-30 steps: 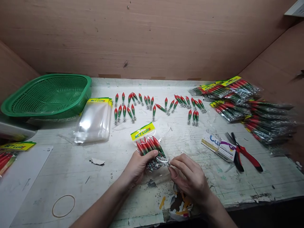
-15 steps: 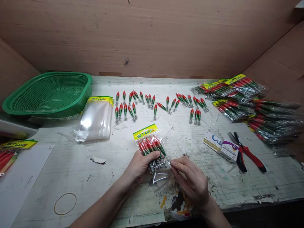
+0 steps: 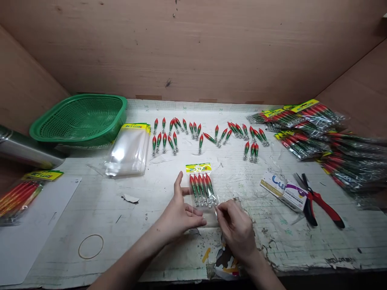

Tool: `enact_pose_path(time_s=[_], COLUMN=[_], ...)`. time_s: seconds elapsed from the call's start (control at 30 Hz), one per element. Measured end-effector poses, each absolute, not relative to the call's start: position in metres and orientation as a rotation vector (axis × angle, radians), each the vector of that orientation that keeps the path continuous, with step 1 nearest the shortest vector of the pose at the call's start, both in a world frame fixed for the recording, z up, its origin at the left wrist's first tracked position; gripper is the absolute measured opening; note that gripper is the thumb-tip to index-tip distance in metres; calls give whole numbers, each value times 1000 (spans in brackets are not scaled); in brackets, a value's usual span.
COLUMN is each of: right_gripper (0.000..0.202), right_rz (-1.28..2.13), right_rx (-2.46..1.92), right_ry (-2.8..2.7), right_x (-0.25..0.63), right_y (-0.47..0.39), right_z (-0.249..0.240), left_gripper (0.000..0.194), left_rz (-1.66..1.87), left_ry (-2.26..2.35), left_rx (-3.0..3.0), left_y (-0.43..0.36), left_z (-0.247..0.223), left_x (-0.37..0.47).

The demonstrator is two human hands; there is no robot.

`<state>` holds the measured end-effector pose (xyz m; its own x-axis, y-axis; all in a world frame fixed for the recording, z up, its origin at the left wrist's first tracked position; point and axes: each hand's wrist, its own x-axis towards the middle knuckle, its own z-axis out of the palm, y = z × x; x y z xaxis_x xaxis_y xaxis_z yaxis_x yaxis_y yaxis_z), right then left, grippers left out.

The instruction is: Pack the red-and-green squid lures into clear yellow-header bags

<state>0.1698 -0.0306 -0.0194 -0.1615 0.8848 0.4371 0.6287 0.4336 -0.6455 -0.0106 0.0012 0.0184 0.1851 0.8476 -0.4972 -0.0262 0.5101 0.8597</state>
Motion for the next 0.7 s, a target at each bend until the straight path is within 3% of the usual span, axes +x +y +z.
enact_pose_path(time_s=[0.1, 0.17, 0.5, 0.7], right_gripper=[18, 16, 11, 14], right_rz=[306, 277, 837, 987], right_rx=[-1309, -1337, -1169, -1164], right_ry=[-1951, -1952, -2099, -2146], right_x=[169, 169, 143, 144], right_y=[-31, -34, -44, -35], right_z=[-17, -11, -7, 1], left_gripper=[101, 91, 86, 94], left_rz=[801, 836, 878, 869], left_ry=[1397, 1461, 1374, 1320], left_rx=[1045, 1064, 822, 759], left_y=[-16, -25, -31, -28], left_z=[9, 4, 3, 6], left_x=[-11, -11, -8, -8])
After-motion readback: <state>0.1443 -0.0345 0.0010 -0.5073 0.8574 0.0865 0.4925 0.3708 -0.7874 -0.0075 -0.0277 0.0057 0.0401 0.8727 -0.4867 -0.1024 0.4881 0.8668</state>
